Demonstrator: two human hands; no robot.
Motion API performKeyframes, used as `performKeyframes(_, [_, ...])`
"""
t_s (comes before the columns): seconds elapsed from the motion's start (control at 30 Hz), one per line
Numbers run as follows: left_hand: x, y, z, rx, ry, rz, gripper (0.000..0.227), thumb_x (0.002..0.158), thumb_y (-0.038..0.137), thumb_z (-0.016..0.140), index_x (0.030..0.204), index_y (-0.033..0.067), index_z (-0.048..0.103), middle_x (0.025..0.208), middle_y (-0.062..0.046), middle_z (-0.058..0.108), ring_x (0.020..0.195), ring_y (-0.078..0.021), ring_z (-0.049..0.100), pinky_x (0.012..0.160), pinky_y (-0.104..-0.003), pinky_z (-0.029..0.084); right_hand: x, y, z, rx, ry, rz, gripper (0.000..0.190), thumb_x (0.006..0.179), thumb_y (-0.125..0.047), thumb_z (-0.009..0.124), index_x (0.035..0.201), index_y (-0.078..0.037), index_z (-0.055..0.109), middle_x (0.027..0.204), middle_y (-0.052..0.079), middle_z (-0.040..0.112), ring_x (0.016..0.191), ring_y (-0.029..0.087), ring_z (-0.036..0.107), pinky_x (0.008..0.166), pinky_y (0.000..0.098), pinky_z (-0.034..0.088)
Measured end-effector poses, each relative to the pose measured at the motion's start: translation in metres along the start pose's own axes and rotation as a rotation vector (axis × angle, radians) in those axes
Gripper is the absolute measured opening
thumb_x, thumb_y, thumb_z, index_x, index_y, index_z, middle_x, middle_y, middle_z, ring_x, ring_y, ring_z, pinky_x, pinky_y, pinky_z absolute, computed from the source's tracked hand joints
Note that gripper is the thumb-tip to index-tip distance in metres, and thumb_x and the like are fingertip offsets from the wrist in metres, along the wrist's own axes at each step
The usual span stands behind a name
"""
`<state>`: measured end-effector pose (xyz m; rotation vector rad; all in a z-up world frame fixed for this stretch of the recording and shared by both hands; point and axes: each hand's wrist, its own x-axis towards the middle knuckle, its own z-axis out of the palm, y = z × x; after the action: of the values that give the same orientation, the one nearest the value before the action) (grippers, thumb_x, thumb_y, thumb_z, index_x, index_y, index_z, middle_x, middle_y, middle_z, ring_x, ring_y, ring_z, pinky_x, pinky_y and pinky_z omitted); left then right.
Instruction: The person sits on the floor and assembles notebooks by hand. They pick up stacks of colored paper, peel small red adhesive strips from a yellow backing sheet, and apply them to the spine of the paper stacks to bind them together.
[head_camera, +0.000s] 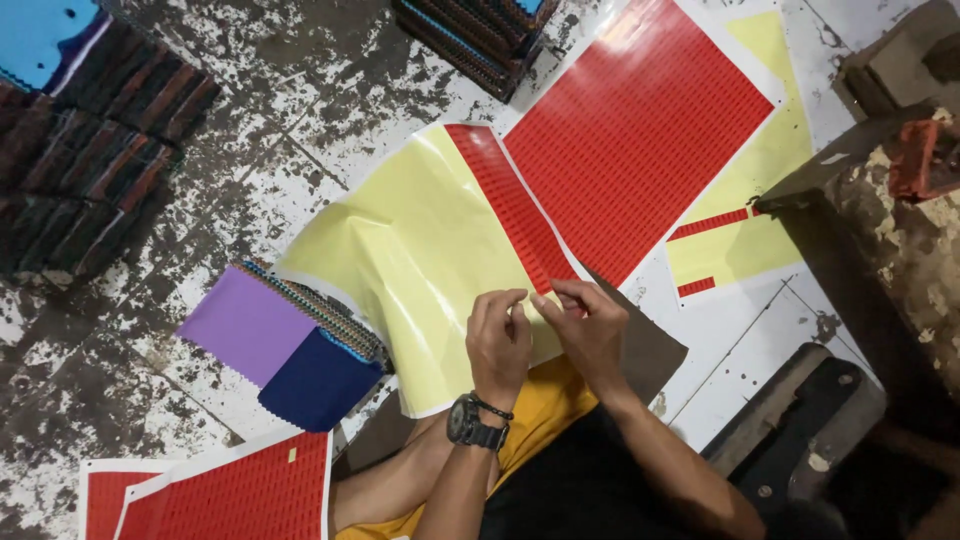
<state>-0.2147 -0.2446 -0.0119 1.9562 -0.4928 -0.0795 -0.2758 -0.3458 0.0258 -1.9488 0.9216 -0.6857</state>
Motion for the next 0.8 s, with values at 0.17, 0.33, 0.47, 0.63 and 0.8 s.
performKeyframes(0.17, [0.003,0.008,-0.001,-0.031,-0.014,-0.046,0.02,0.082,0.008,0.066,0.096,0.0204,0.073,0.09,0.008,0.063,0.07,-0.0152,0.066,0.069,-0.031,0.055,-0.012,0.012,0.004,-0.074,0.048,-0.13,0.03,0.076,-0.017,0.096,0.1,-0.009,0.081,0.09,0.012,0.079,0.079,0.026,0.076,0.063,0.0325,0.06])
performKeyframes(0.33, [0.009,0.027,-0.012,-0.163,0.003,-0.094,0.02,0.086,0.013,0.067,0.104,0.0145,0.074,0.09,-0.002,0.064,0.076,-0.0206,0.067,0.072,-0.035,0.057,-0.01,-0.002,0.0,-0.017,-0.003,-0.116,0.016,0.084,-0.015,0.089,0.096,-0.01,0.081,0.099,0.01,0.078,0.084,0.024,0.076,0.067,0.0319,0.059])
performKeyframes(0.47, [0.011,0.034,-0.016,-0.252,-0.057,-0.217,0.019,0.088,0.027,0.073,0.102,0.0149,0.076,0.094,-0.002,0.065,0.084,-0.0184,0.062,0.079,-0.035,0.055,-0.005,-0.001,-0.012,0.235,-0.15,0.068,0.015,0.085,-0.012,0.081,0.097,-0.005,0.079,0.114,0.016,0.072,0.091,0.015,0.064,0.078,0.0329,0.056])
performKeyframes(0.63, [0.01,0.025,-0.012,-0.311,-0.106,-0.334,0.019,0.095,0.03,0.07,0.096,0.012,0.076,0.096,-0.003,0.065,0.088,-0.0165,0.058,0.084,-0.034,0.052,0.001,0.001,-0.013,0.262,-0.181,0.118,0.032,0.084,0.0,0.077,0.116,0.004,0.073,0.113,0.02,0.067,0.096,0.024,0.069,0.082,0.0348,0.059])
performKeyframes(0.8, [0.01,0.029,-0.02,-0.387,-0.067,-0.382,0.023,0.095,0.027,0.07,0.112,0.0124,0.072,0.107,-0.005,0.065,0.091,-0.0133,0.057,0.088,-0.033,0.048,0.0,-0.007,-0.007,0.266,-0.146,0.198,0.026,0.084,-0.016,0.081,0.106,-0.004,0.077,0.114,0.014,0.067,0.096,0.017,0.063,0.085,0.0354,0.054])
